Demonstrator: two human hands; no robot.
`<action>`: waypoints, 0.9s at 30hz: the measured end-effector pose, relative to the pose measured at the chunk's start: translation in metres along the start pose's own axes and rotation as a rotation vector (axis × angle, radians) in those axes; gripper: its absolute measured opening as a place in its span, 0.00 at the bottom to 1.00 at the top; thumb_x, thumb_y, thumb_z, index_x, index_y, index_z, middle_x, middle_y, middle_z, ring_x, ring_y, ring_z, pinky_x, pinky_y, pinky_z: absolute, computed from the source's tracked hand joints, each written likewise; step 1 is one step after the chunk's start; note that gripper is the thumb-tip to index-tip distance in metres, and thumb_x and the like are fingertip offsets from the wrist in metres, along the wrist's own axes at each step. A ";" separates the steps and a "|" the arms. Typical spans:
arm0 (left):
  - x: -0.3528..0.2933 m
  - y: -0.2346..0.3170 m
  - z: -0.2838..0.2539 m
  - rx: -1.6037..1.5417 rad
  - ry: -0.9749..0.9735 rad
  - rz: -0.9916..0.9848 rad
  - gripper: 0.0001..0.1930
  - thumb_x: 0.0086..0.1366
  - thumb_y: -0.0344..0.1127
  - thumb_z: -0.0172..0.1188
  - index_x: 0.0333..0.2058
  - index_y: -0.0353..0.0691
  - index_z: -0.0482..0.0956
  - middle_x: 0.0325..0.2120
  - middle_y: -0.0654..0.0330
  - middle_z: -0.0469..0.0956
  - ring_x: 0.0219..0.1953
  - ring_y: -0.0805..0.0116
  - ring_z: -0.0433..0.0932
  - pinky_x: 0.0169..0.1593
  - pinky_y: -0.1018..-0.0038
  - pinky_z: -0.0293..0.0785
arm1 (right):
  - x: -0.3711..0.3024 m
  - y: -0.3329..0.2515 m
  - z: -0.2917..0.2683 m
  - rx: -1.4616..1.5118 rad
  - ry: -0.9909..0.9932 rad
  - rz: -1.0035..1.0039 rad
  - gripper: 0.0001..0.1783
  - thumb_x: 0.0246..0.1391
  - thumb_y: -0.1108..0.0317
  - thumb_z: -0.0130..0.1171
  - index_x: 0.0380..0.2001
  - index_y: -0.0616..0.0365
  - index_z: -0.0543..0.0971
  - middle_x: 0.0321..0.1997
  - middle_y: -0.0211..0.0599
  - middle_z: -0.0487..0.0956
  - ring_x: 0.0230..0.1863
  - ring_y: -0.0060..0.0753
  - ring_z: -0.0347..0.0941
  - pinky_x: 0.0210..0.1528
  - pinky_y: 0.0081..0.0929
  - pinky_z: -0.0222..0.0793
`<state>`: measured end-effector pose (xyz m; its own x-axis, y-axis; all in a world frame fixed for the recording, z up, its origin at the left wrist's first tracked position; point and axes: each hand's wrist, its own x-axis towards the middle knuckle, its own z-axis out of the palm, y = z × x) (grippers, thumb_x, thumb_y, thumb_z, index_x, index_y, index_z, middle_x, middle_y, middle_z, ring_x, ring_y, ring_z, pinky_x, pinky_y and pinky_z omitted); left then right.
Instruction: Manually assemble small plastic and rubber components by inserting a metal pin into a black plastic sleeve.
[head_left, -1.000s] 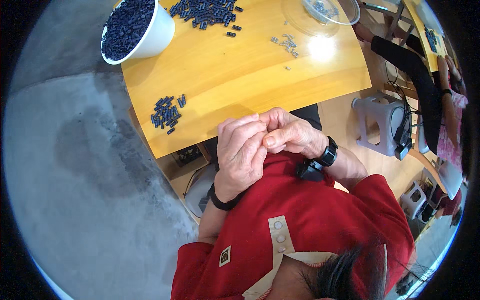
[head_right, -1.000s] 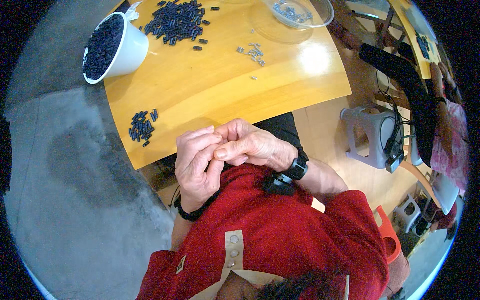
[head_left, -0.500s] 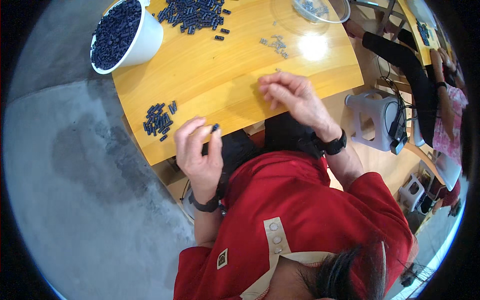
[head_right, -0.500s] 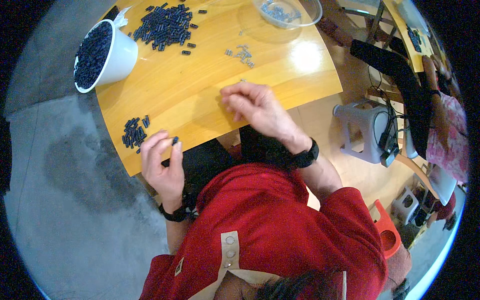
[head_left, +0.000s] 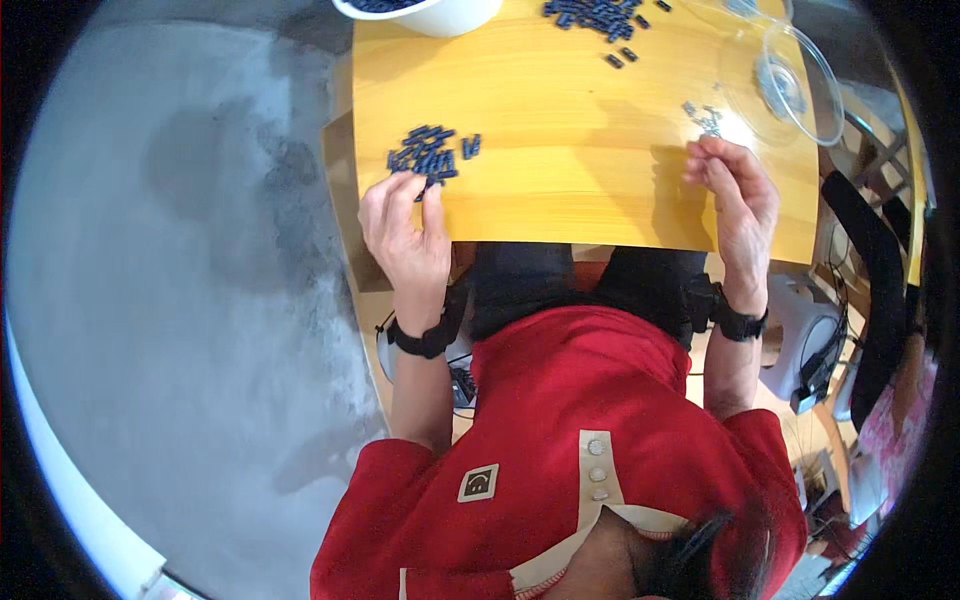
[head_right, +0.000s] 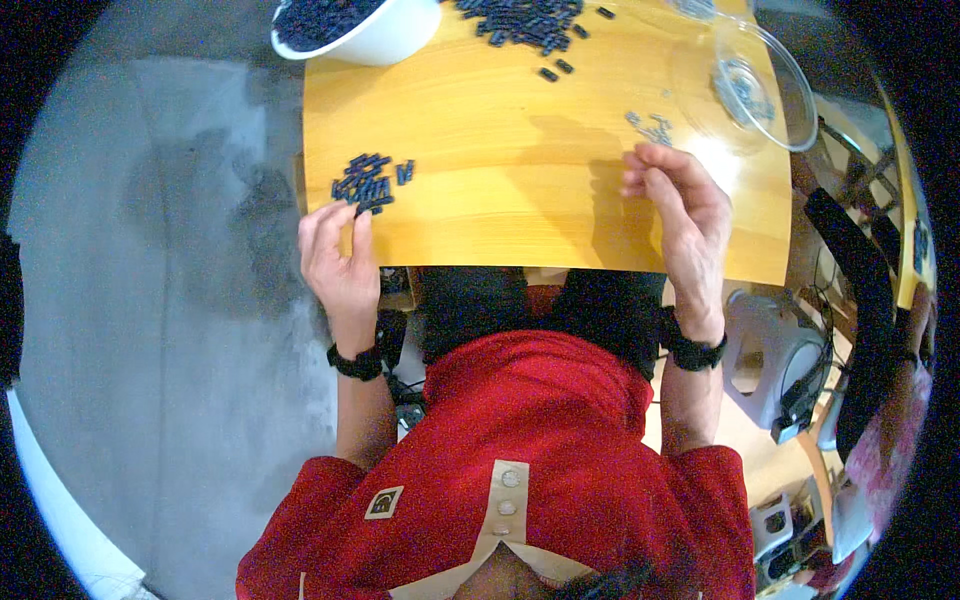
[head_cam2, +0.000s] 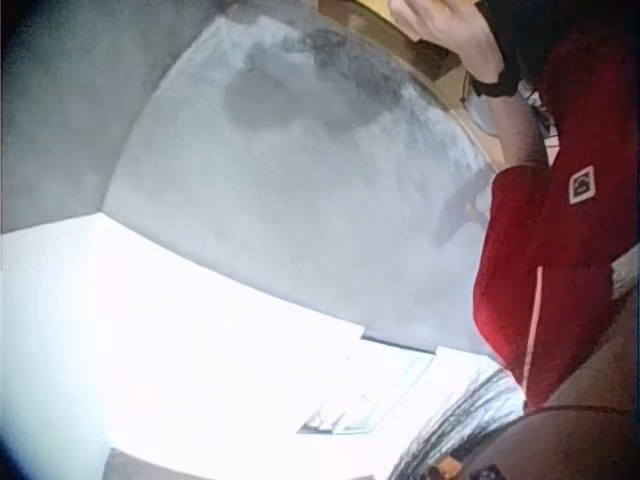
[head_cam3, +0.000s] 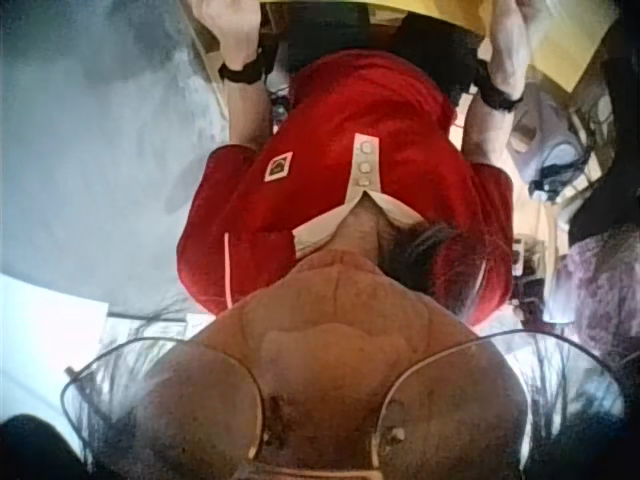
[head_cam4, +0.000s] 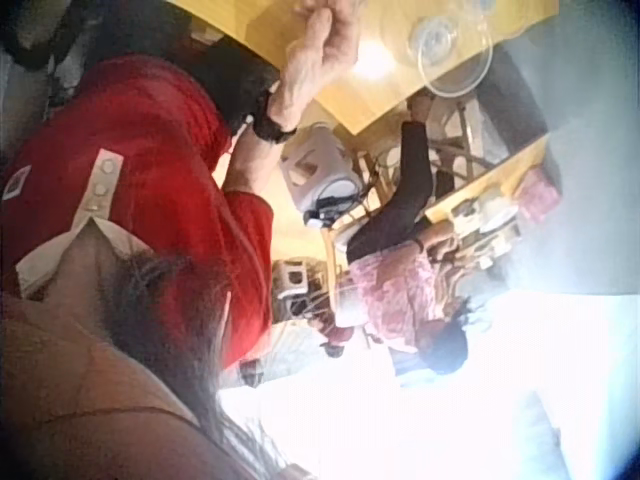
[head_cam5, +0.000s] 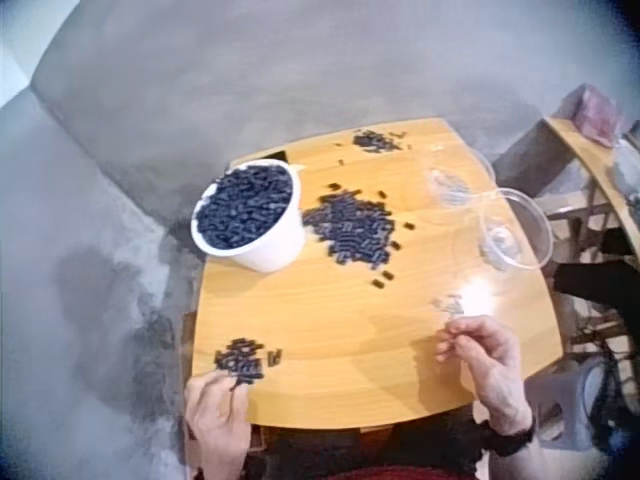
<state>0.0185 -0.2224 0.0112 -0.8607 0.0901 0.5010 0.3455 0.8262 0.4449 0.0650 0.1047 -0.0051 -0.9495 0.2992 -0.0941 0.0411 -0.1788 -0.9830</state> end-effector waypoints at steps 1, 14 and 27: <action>0.002 -0.005 0.000 0.026 0.012 0.008 0.07 0.56 0.24 0.65 0.34 0.33 0.79 0.35 0.51 0.78 0.41 0.55 0.77 0.48 0.65 0.73 | -0.005 -0.002 0.002 -0.046 0.024 0.010 0.11 0.62 0.76 0.51 0.46 0.67 0.77 0.41 0.40 0.81 0.39 0.26 0.77 0.47 0.25 0.74; 0.015 -0.019 0.021 0.113 0.041 0.091 0.13 0.56 0.32 0.66 0.40 0.37 0.80 0.44 0.53 0.75 0.48 0.53 0.72 0.53 0.61 0.65 | -0.035 -0.006 0.056 -0.090 -0.159 0.019 0.08 0.63 0.76 0.51 0.41 0.63 0.78 0.38 0.32 0.80 0.33 0.18 0.73 0.38 0.19 0.71; 0.018 -0.033 0.054 0.234 -0.160 0.301 0.11 0.65 0.35 0.56 0.43 0.37 0.78 0.52 0.50 0.74 0.61 0.53 0.66 0.64 0.54 0.55 | -0.053 0.000 0.070 -0.156 -0.262 0.051 0.07 0.63 0.76 0.52 0.40 0.63 0.79 0.37 0.33 0.81 0.31 0.17 0.73 0.36 0.16 0.71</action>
<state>-0.0290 -0.2185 -0.0342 -0.7877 0.4175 0.4530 0.5124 0.8522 0.1055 0.0935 0.0236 0.0105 -0.9921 0.0379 -0.1198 0.1185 -0.0354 -0.9923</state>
